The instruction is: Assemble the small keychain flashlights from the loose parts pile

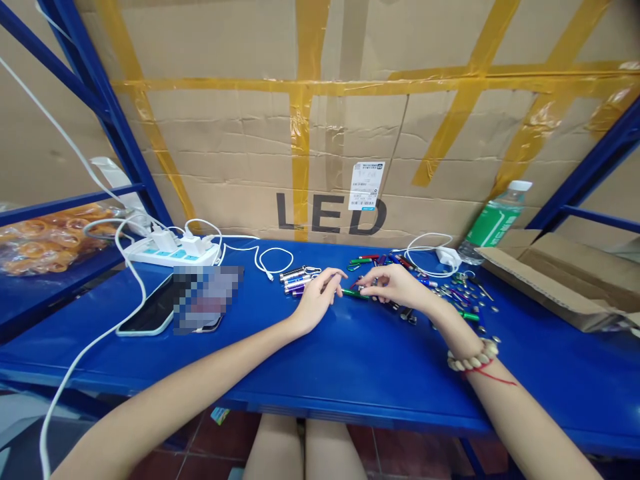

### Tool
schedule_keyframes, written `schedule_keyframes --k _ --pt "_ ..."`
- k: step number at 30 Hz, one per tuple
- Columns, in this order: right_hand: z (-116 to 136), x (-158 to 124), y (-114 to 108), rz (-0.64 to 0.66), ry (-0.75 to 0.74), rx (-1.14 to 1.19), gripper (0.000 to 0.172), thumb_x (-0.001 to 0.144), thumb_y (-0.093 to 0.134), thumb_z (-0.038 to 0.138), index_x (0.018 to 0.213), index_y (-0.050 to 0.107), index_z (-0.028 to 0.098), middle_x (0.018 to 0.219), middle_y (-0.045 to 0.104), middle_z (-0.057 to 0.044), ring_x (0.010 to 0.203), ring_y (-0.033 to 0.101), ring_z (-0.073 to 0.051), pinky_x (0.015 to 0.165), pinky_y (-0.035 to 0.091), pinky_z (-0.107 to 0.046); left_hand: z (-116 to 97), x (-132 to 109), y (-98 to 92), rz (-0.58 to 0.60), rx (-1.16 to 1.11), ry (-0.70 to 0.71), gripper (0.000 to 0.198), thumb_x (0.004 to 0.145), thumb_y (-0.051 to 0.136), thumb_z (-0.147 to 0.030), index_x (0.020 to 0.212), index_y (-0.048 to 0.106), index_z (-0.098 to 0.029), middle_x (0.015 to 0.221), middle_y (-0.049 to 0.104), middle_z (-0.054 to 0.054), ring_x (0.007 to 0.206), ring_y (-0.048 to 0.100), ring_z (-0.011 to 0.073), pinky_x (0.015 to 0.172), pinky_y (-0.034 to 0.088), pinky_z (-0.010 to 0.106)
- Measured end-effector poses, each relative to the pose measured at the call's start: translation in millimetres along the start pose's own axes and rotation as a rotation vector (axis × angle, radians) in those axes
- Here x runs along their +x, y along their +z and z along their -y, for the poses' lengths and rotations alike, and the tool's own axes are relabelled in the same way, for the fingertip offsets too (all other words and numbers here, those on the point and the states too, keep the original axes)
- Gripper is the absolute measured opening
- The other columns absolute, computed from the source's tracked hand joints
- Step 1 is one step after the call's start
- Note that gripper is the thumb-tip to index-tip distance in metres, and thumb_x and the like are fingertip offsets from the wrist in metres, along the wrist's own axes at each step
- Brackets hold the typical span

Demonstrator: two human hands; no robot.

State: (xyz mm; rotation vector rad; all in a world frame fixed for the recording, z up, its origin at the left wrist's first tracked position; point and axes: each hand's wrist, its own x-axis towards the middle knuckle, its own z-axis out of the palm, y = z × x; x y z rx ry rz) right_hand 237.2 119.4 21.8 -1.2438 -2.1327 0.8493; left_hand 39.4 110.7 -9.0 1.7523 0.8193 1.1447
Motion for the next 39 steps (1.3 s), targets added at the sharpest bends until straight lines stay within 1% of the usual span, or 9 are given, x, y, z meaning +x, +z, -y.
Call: schedule_keyframes --k 4,8,16,19,22,24,28,32,39 --pt "9 -1 2 -0.097 -0.084 0.083 0.039 0.073 0.058 0.046 0.092 0.068 0.014 0.083 0.061 -0.006 0.048 0.052 -0.006 0.042 0.046 -0.02 1 -1 -0.8 0.015 0.107 0.05 0.025 0.087 0.041 -0.034 0.097 0.057 -0.017 0.063 0.05 -0.002 0.06 0.048 0.0107 0.058 0.035 0.021" --pt "16 -1 7 -0.151 -0.061 0.14 0.04 0.074 0.058 0.043 0.1 0.066 0.014 0.067 0.059 -0.003 0.047 0.049 -0.006 0.042 0.044 -0.018 1 -1 1.3 0.031 0.127 0.029 0.021 0.083 0.049 -0.032 0.096 0.054 -0.017 0.059 0.05 -0.004 0.058 0.05 0.0109 0.057 0.037 0.021" --pt "12 1 12 -0.114 -0.022 0.245 0.035 0.063 0.069 0.041 0.08 0.067 0.011 0.058 0.058 -0.002 0.046 0.046 -0.005 0.042 0.039 -0.016 4 -2 3.5 0.051 0.138 0.016 0.019 0.081 0.052 -0.03 0.095 0.053 -0.018 0.072 0.06 0.0 0.067 0.058 0.0135 0.061 0.044 0.022" --pt "11 1 11 -0.1 -0.02 0.262 0.034 0.062 0.07 0.039 0.079 0.068 0.011 0.057 0.058 -0.001 0.045 0.045 -0.005 0.041 0.038 -0.016 3 -2 3.5 0.049 0.183 0.059 0.019 0.081 0.052 -0.028 0.096 0.054 -0.017 0.081 0.062 0.003 0.073 0.059 0.0145 0.064 0.045 0.023" --pt "11 1 9 -0.084 0.027 0.245 0.035 0.061 0.07 0.042 0.077 0.068 0.011 0.056 0.058 -0.001 0.046 0.046 -0.005 0.041 0.038 -0.016 1 -5 2.8 0.081 0.269 0.142 0.018 0.086 0.044 -0.026 0.097 0.055 -0.016 0.077 0.06 0.003 0.071 0.058 0.0141 0.065 0.044 0.023" --pt "9 1 10 -0.048 0.067 0.239 0.036 0.06 0.069 0.044 0.072 0.067 0.01 0.057 0.058 -0.001 0.044 0.045 -0.004 0.041 0.037 -0.016 1 -7 1.6 0.107 0.294 0.188 0.019 0.088 0.04 -0.025 0.096 0.055 -0.016 0.074 0.059 0.002 0.069 0.057 0.0137 0.067 0.044 0.024" --pt "4 1 16 0.07 0.11 0.27 0.037 0.063 0.067 0.046 0.065 0.062 0.009 0.056 0.057 0.0 0.039 0.041 -0.002 0.038 0.033 -0.014 7 -11 -1.9 0.103 0.276 0.207 0.014 0.087 0.043 -0.025 0.092 0.053 -0.017 0.087 0.061 0.004 0.078 0.059 0.0151 0.071 0.045 0.025" --pt "2 0 20 0.172 0.066 0.293 0.038 0.067 0.063 0.048 0.066 0.06 0.01 0.058 0.058 0.0 0.04 0.045 -0.002 0.039 0.037 -0.013 10 -12 -5.0 0.105 0.393 0.312 0.014 0.087 0.044 -0.026 0.086 0.056 -0.018 0.086 0.062 0.005 0.081 0.058 0.0164 0.074 0.044 0.026" --pt "11 -2 23 0.262 0.045 0.306 0.046 0.07 0.056 0.056 0.071 0.057 0.01 0.058 0.055 0.001 0.04 0.047 -0.003 0.037 0.038 -0.013 7 -9 -9.7 0.142 0.496 0.4 0.025 0.088 0.041 -0.022 0.102 0.061 -0.021 0.093 0.065 0.005 0.087 0.057 0.0181 0.082 0.041 0.031"
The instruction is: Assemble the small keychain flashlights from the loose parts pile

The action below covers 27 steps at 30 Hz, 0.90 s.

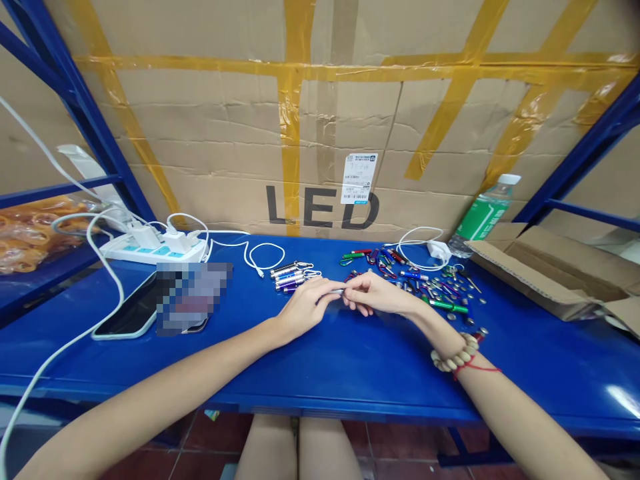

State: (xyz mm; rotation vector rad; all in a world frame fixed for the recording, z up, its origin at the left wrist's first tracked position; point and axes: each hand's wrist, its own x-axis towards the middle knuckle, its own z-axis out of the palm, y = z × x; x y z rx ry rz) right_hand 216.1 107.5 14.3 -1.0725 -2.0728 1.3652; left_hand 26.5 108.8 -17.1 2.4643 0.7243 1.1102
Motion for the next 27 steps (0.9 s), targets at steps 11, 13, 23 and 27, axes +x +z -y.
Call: schedule_keyframes --k 11,13,23,27 --pt "-1 9 2 -0.327 -0.018 -0.133 0.046 0.069 0.056 0.057 0.068 0.061 0.011 0.053 0.051 0.001 0.041 0.045 -0.004 0.038 0.037 -0.014 -5 12 7.5 -0.138 -0.266 -0.311 0.024 0.084 0.044 -0.017 0.099 0.062 -0.016 0.081 0.064 0.004 0.074 0.059 0.0157 0.07 0.045 0.026" --pt "-2 9 1 -0.393 -0.039 -0.193 0.044 0.067 0.06 0.055 0.067 0.062 0.011 0.054 0.054 -0.001 0.041 0.045 -0.005 0.039 0.037 -0.015 -5 13 10.7 -0.142 -0.34 -0.374 0.023 0.083 0.045 -0.018 0.098 0.062 -0.014 0.075 0.062 0.004 0.069 0.057 0.0147 0.067 0.044 0.025" --pt "0 6 -7 -0.491 -0.246 -0.231 0.038 0.065 0.066 0.048 0.08 0.068 0.013 0.08 0.062 -0.007 0.046 0.05 -0.006 0.041 0.042 -0.021 -9 14 10.3 -0.156 -0.41 -0.428 0.02 0.083 0.044 -0.023 0.084 0.061 -0.012 0.065 0.055 0.001 0.065 0.053 0.0134 0.065 0.041 0.024" --pt "-1 6 -8 -0.438 -0.288 -0.225 0.035 0.067 0.065 0.047 0.079 0.069 0.015 0.079 0.06 -0.007 0.048 0.051 -0.007 0.042 0.044 -0.021 -10 14 10.2 -0.154 -0.413 -0.437 0.018 0.083 0.044 -0.023 0.079 0.058 -0.012 0.063 0.053 0.001 0.064 0.052 0.0132 0.066 0.041 0.024"
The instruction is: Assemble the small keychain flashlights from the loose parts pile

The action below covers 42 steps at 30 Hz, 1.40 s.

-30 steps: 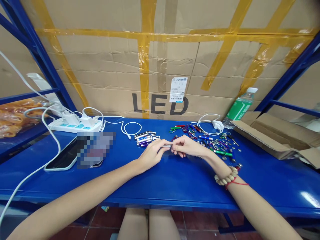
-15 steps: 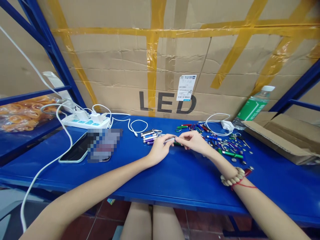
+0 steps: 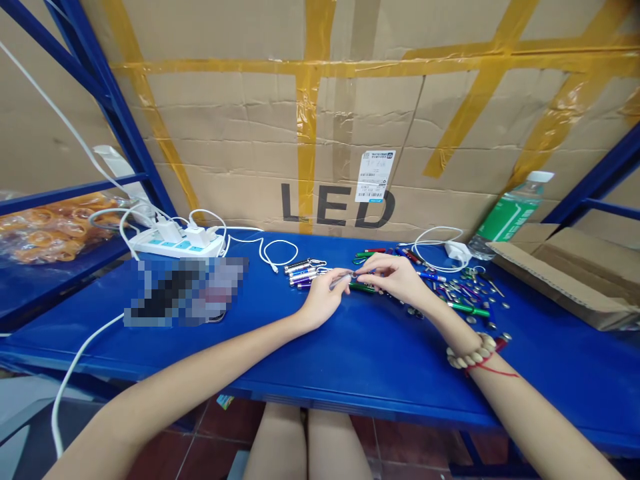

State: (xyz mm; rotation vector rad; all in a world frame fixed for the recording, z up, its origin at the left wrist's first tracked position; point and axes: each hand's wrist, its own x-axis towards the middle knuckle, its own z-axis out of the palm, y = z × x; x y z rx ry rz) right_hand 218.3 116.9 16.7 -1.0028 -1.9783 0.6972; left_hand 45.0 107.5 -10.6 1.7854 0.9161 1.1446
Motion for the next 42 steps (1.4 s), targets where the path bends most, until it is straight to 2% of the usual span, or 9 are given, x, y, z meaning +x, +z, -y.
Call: schedule_keyframes --k 9,12,16,29,34,37,42 --pt "-1 -1 -2 -0.014 -0.024 -0.02 0.03 0.067 0.067 0.043 0.079 0.07 0.015 0.079 0.06 -0.006 0.051 0.052 -0.007 0.043 0.044 -0.02 -1 -1 0.3 0.036 0.014 0.027 0.022 0.083 0.042 -0.025 0.071 0.056 -0.013 0.063 0.053 0.001 0.065 0.052 0.0131 0.064 0.04 0.024" --pt "-2 -1 -1 0.008 -0.004 0.033 0.028 0.066 0.069 0.04 0.076 0.07 0.014 0.075 0.06 -0.005 0.048 0.051 -0.006 0.042 0.044 -0.02 1 -3 0.0 0.066 0.026 0.038 0.021 0.084 0.042 -0.026 0.079 0.058 -0.012 0.064 0.053 0.001 0.065 0.052 0.013 0.064 0.04 0.024" --pt "-1 -3 3 0.017 0.073 0.139 0.027 0.062 0.071 0.037 0.068 0.067 0.012 0.071 0.06 -0.004 0.042 0.05 -0.005 0.039 0.04 -0.019 3 -6 -0.9 0.087 0.031 0.04 0.023 0.084 0.043 -0.027 0.09 0.058 -0.012 0.062 0.053 0.0 0.063 0.052 0.0122 0.061 0.039 0.023" --pt "1 -6 4 0.089 0.283 0.072 0.027 0.06 0.069 0.037 0.065 0.066 0.011 0.062 0.063 -0.004 0.046 0.048 -0.005 0.042 0.038 -0.017 3 -11 -1.3 0.094 0.076 0.081 0.01 0.083 0.047 -0.023 0.082 0.051 -0.014 0.064 0.056 -0.001 0.059 0.054 0.0098 0.056 0.04 0.019" --pt "6 -6 5 0.089 0.322 0.071 0.029 0.062 0.067 0.039 0.068 0.067 0.01 0.064 0.063 -0.004 0.045 0.048 -0.005 0.041 0.037 -0.017 7 -10 -2.3 0.087 0.091 0.123 0.008 0.084 0.047 -0.022 0.084 0.051 -0.015 0.067 0.058 -0.001 0.064 0.057 0.0108 0.058 0.042 0.019" --pt "11 -5 5 0.082 0.349 0.082 0.032 0.063 0.067 0.041 0.069 0.067 0.01 0.058 0.06 -0.002 0.044 0.046 -0.005 0.04 0.035 -0.017 9 -9 -3.0 0.05 0.121 0.157 0.01 0.084 0.047 -0.021 0.088 0.053 -0.015 0.071 0.06 0.0 0.069 0.059 0.0124 0.062 0.044 0.021" --pt "17 -5 4 0.088 0.416 0.13 0.035 0.06 0.069 0.043 0.068 0.066 0.01 0.048 0.052 0.001 0.043 0.042 -0.004 0.041 0.033 -0.017 9 -7 -4.3 -0.006 0.208 0.23 0.013 0.083 0.05 -0.019 0.093 0.058 -0.016 0.088 0.064 0.005 0.084 0.06 0.0167 0.072 0.046 0.025"
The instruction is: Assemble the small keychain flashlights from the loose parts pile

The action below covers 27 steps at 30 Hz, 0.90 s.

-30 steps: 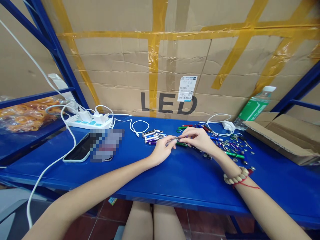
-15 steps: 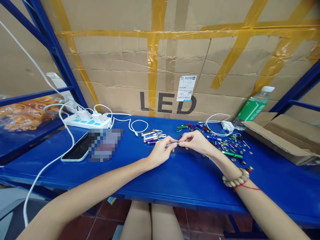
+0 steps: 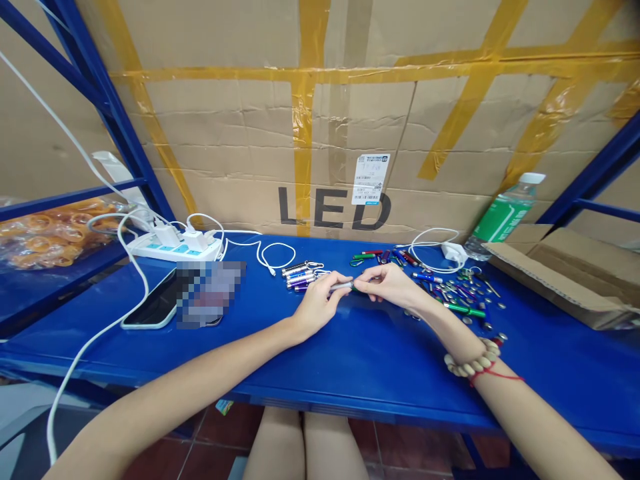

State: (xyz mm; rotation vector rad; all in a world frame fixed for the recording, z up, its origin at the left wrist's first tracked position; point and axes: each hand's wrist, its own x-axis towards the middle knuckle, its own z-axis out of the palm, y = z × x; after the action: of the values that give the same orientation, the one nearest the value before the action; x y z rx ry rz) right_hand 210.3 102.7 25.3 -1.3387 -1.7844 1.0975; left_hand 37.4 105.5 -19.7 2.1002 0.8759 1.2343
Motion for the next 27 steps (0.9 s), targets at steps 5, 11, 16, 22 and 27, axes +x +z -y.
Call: schedule_keyframes --k 5,11,16,22,27 --pt "-2.0 1.5 -2.2 0.018 0.006 0.055 0.039 0.058 0.07 0.047 0.069 0.062 0.01 0.047 0.05 0.003 0.043 0.042 -0.004 0.041 0.033 -0.016 -4.0 1.5 -2.6 0.011 0.098 0.11 0.02 0.085 0.049 -0.018 0.102 0.06 -0.019 0.097 0.065 0.004 0.09 0.058 0.017 0.083 0.042 0.028" --pt "-0.5 1.4 0.1 0.032 0.008 0.067 0.04 0.056 0.071 0.049 0.06 0.057 0.012 0.046 0.049 0.003 0.043 0.041 -0.003 0.04 0.032 -0.015 -2.2 2.8 -2.0 0.051 0.106 0.128 0.023 0.09 0.039 -0.02 0.105 0.056 -0.017 0.077 0.061 0.002 0.076 0.055 0.0147 0.077 0.04 0.027" --pt "2.3 1.9 6.3 -0.046 -0.074 0.088 0.041 0.058 0.07 0.05 0.06 0.054 0.012 0.048 0.05 0.003 0.041 0.042 -0.003 0.039 0.033 -0.015 -2.8 4.3 -0.3 0.065 0.026 0.037 0.026 0.092 0.03 -0.025 0.106 0.051 -0.016 0.07 0.054 0.0 0.069 0.052 0.0131 0.069 0.039 0.025" --pt "-5.1 5.4 4.6 -0.169 -0.286 0.037 0.041 0.065 0.066 0.046 0.088 0.062 0.012 0.069 0.059 -0.002 0.043 0.048 -0.005 0.038 0.038 -0.017 -7.7 4.8 -3.3 0.064 0.001 0.005 0.026 0.093 0.026 -0.028 0.101 0.049 -0.017 0.068 0.053 -0.001 0.069 0.052 0.0129 0.07 0.039 0.024" --pt "-5.1 3.1 -0.1 -0.135 -0.413 -0.016 0.035 0.068 0.064 0.046 0.082 0.068 0.014 0.083 0.06 -0.006 0.046 0.05 -0.005 0.041 0.044 -0.021 -2.2 4.1 -2.9 0.108 0.007 -0.026 0.027 0.093 0.024 -0.029 0.099 0.048 -0.018 0.068 0.053 -0.002 0.065 0.051 0.0121 0.068 0.038 0.024"
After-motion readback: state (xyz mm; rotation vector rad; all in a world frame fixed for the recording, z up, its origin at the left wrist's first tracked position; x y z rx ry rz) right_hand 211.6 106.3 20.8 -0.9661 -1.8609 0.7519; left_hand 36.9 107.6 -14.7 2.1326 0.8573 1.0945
